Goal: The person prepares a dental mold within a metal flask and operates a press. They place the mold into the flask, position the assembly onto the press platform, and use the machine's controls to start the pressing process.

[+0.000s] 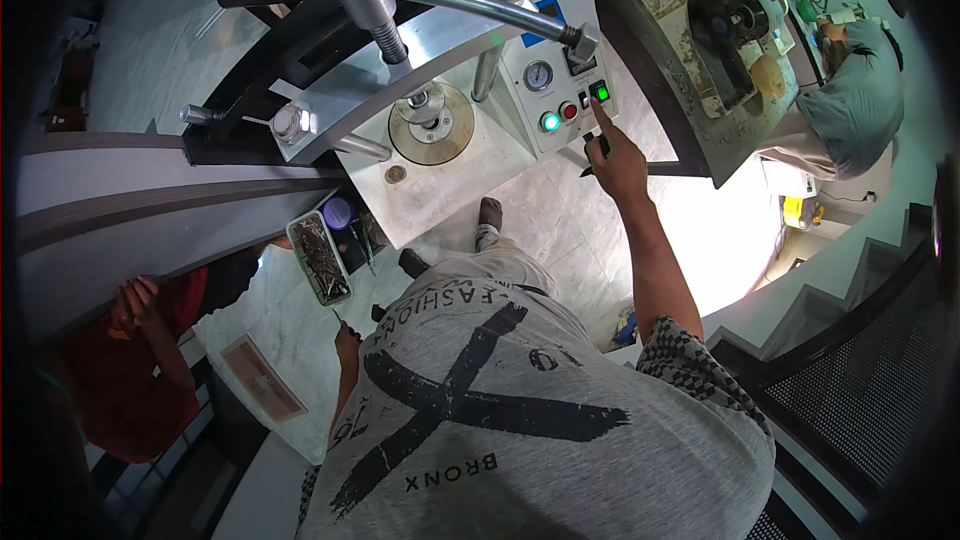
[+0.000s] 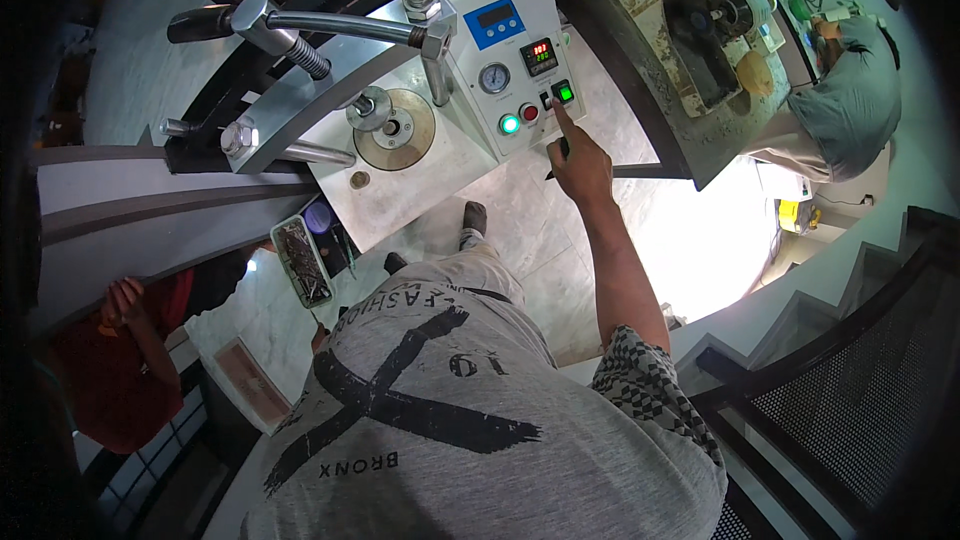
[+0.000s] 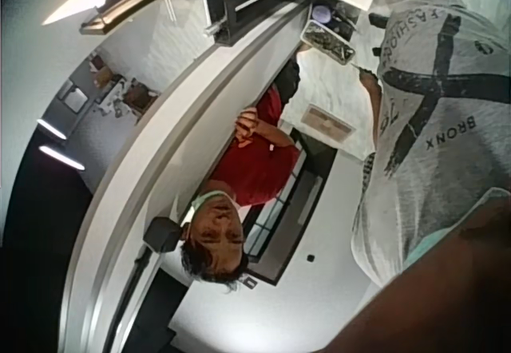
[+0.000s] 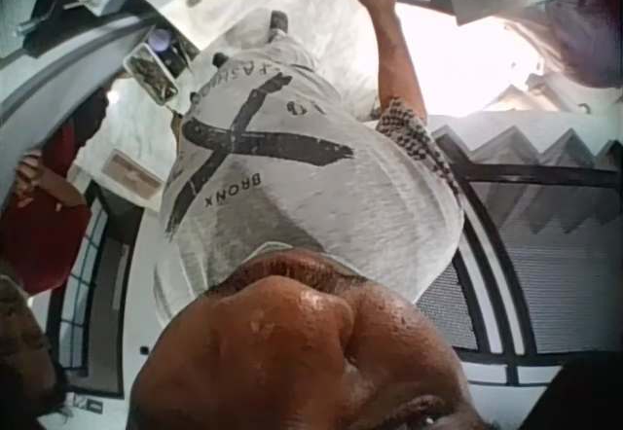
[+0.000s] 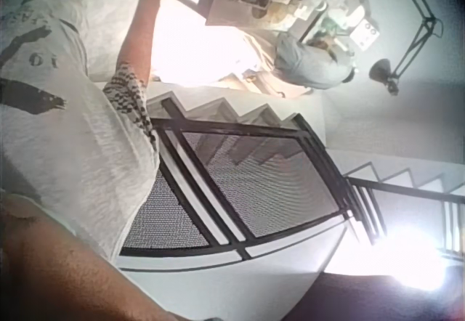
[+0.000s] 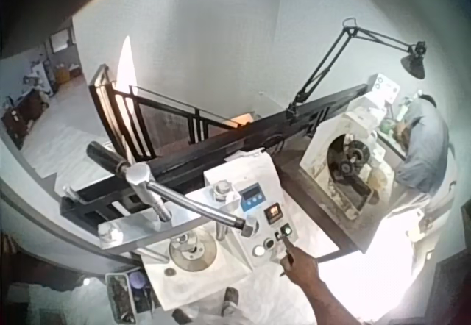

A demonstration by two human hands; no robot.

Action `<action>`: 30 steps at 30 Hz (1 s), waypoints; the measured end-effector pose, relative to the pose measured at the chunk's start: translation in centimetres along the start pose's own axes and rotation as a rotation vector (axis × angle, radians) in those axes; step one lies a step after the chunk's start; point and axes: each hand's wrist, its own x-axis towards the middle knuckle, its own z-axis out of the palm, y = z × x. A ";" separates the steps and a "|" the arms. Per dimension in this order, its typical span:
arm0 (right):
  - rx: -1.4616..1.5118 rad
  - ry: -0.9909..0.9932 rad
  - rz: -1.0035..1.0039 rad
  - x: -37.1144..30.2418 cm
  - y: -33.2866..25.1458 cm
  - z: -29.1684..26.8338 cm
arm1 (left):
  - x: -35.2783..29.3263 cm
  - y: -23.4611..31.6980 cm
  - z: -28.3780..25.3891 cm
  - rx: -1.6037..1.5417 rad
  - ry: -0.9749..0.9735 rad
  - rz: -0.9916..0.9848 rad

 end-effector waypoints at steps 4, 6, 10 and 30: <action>0.019 -0.048 0.155 0.2 -1.0 -0.9 | 0.0 -0.2 0.5 -0.048 0.004 -0.002; 0.000 -0.025 0.117 -0.1 -0.2 -0.9 | -0.5 1.7 1.5 -0.077 -0.021 -0.055; -0.003 -0.092 0.048 -0.5 -0.9 -0.5 | -0.2 2.1 1.2 -0.172 -0.050 -0.073; 0.020 -0.047 -0.036 -1.9 -1.7 1.8 | -3.9 5.4 3.6 -0.119 0.052 -0.100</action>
